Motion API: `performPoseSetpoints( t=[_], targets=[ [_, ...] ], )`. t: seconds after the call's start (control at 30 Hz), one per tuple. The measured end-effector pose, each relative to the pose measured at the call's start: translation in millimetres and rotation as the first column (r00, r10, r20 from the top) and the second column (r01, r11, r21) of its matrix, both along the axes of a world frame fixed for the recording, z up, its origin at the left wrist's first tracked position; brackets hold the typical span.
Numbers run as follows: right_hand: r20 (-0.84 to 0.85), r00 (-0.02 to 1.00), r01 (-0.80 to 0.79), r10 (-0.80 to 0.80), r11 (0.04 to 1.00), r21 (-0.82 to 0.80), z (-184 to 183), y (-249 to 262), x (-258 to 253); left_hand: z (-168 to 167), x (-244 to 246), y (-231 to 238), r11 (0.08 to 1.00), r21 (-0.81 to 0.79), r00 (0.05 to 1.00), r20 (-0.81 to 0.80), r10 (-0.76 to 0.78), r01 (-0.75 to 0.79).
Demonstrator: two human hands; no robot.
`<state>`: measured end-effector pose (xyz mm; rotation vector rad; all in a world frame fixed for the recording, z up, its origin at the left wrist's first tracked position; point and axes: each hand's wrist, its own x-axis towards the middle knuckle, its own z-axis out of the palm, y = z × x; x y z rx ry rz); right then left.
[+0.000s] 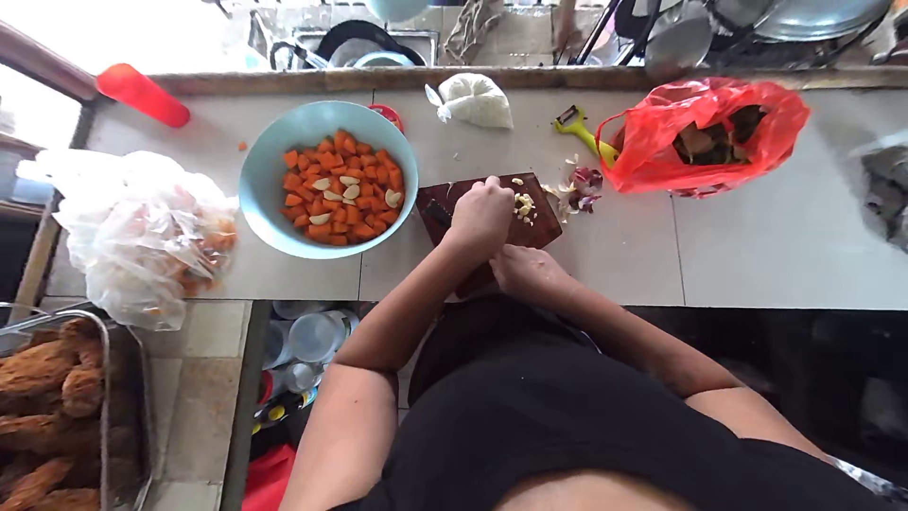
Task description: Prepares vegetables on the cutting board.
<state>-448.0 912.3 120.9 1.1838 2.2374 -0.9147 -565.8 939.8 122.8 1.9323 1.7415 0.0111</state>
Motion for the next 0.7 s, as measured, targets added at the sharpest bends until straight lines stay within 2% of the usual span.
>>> performPoseSetpoints(
  t=[0.07,0.17,0.33,0.4,0.43,0.47,0.53,0.6,0.7],
  targets=[
    [0.019,1.000,0.012,-0.011,0.999,-0.030,3,2,-1,-8,5,14,0.994,-0.108,0.998,-0.063,-0.008,0.002],
    [0.016,1.000,0.001,-0.001,0.999,-0.040,3,5,-1,-13,3,20,0.989,-0.150,0.996,-0.085,-0.017,0.004],
    [0.004,0.999,-0.033,0.033,0.998,-0.059,1,10,0,-25,-12,26,0.985,-0.171,1.000,-0.003,0.015,-0.016],
    [-0.040,0.998,-0.044,0.041,0.995,-0.093,-3,20,4,-14,-19,15,0.996,-0.064,0.994,0.087,0.072,-0.066],
    [-0.072,0.997,-0.044,0.037,0.994,-0.101,-6,26,7,-5,-22,3,0.992,0.060,0.984,0.148,0.102,-0.112],
    [-0.102,0.995,-0.033,0.023,0.995,-0.097,-9,31,9,2,-26,-11,0.958,0.233,0.968,0.222,0.114,-0.166],
    [-0.124,0.992,-0.003,-0.006,0.998,-0.068,-12,39,13,9,-31,-37,0.811,0.518,0.933,0.348,0.090,-0.271],
    [-0.138,0.990,0.020,-0.021,1.000,-0.016,-16,45,14,4,-36,-55,0.739,0.580,0.908,0.407,0.099,-0.341],
    [-0.122,0.992,0.040,-0.040,0.999,-0.002,-16,50,11,-39,-37,-65,0.748,0.537,0.896,0.409,0.173,-0.389]
  ],
)
